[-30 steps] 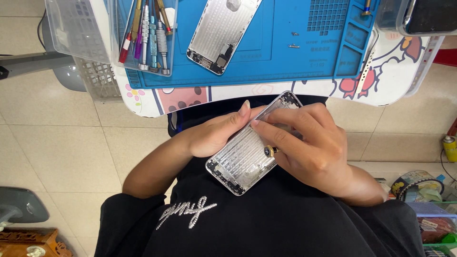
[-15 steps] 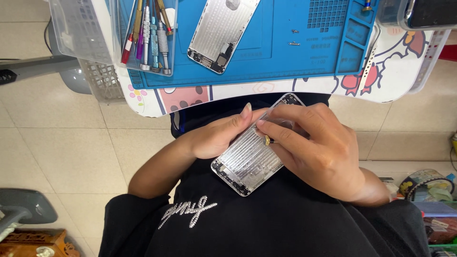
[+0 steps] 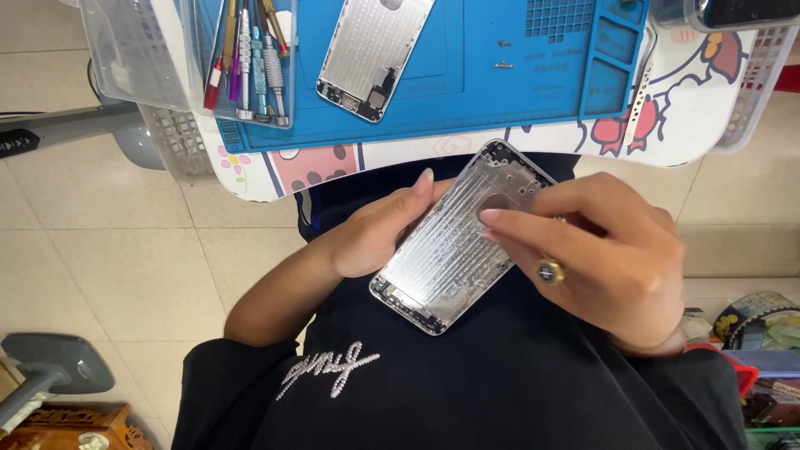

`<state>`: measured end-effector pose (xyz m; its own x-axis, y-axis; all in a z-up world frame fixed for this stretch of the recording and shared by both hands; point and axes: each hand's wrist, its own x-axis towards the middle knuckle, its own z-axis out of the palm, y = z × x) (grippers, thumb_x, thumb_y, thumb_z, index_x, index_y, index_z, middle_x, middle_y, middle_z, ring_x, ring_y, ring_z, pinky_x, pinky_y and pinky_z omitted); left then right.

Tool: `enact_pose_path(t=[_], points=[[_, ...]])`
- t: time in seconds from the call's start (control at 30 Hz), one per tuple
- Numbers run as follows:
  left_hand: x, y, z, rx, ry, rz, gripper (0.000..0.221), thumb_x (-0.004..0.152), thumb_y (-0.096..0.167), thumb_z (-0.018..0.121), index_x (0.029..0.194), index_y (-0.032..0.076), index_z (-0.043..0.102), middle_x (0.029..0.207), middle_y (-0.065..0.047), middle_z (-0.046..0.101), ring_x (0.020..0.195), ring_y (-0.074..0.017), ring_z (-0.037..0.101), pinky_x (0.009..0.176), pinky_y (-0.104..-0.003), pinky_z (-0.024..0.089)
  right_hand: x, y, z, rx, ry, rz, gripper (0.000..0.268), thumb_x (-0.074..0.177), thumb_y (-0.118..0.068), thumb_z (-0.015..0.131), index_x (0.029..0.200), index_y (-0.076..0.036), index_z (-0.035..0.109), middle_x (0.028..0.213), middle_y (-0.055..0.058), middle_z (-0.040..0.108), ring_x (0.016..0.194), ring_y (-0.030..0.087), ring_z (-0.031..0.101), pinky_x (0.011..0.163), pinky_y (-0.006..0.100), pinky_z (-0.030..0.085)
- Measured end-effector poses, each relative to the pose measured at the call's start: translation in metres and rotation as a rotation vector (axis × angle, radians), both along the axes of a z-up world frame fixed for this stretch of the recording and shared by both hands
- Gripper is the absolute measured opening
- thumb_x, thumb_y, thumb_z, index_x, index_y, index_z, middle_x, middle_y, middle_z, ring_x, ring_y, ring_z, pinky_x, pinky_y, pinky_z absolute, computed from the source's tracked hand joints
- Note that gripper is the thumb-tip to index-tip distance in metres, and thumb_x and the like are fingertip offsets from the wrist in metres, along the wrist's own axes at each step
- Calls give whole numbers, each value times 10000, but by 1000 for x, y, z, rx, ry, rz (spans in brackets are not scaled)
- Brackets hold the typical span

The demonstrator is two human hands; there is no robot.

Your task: Dismantling and repairing components of a mobile phone chassis using a screwdriver.

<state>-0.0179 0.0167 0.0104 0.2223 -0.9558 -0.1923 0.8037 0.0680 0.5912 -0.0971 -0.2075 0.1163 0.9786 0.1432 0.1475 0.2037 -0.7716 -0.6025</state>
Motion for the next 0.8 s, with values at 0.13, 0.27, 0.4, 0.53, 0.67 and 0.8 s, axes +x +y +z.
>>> enact_pose_path(t=[0.13,0.27,0.4,0.53,0.67,0.8], points=[[-6,1,-1,3,29,-9,803,1110,561,131,1597,-34,363,1366,-146,621,1259,-173,614,1093,-329,511,12,7,4,-42,23,143,409,744,-54,836,1127,-188,783,940,-35,653,728,128,589,594,294,472],[-7,3,-1,25,-6,-11,829,1116,583,131,1572,-55,402,1323,-153,636,1220,-182,629,1058,-340,529,14,7,2,-122,-17,205,447,767,-77,854,1195,-166,760,916,-39,653,698,120,565,548,281,468],[-3,1,8,40,35,-16,802,1090,565,149,1581,-29,371,1351,-121,622,1250,-152,616,1085,-317,519,14,7,4,-169,15,280,527,754,-74,805,1271,-152,744,931,-43,646,720,126,554,556,292,475],[-4,3,3,36,-58,-12,802,1103,572,142,1577,-29,382,1268,-141,652,1164,-166,657,995,-322,566,16,7,1,-167,30,338,504,795,-104,779,1296,-122,721,932,-17,627,738,136,551,563,298,477],[-7,4,-4,15,-63,-10,792,1112,565,136,1566,-29,397,1227,-139,658,1128,-162,668,963,-315,582,14,7,-4,-177,19,388,533,776,-90,746,1307,-124,727,911,-20,620,739,132,558,547,289,476],[-7,3,-2,29,-121,-20,798,1108,571,123,1552,-27,410,1193,-132,669,1099,-159,676,944,-310,587,14,7,0,-148,-1,356,496,801,-125,757,1296,-113,717,905,-20,617,756,127,560,558,295,469]])
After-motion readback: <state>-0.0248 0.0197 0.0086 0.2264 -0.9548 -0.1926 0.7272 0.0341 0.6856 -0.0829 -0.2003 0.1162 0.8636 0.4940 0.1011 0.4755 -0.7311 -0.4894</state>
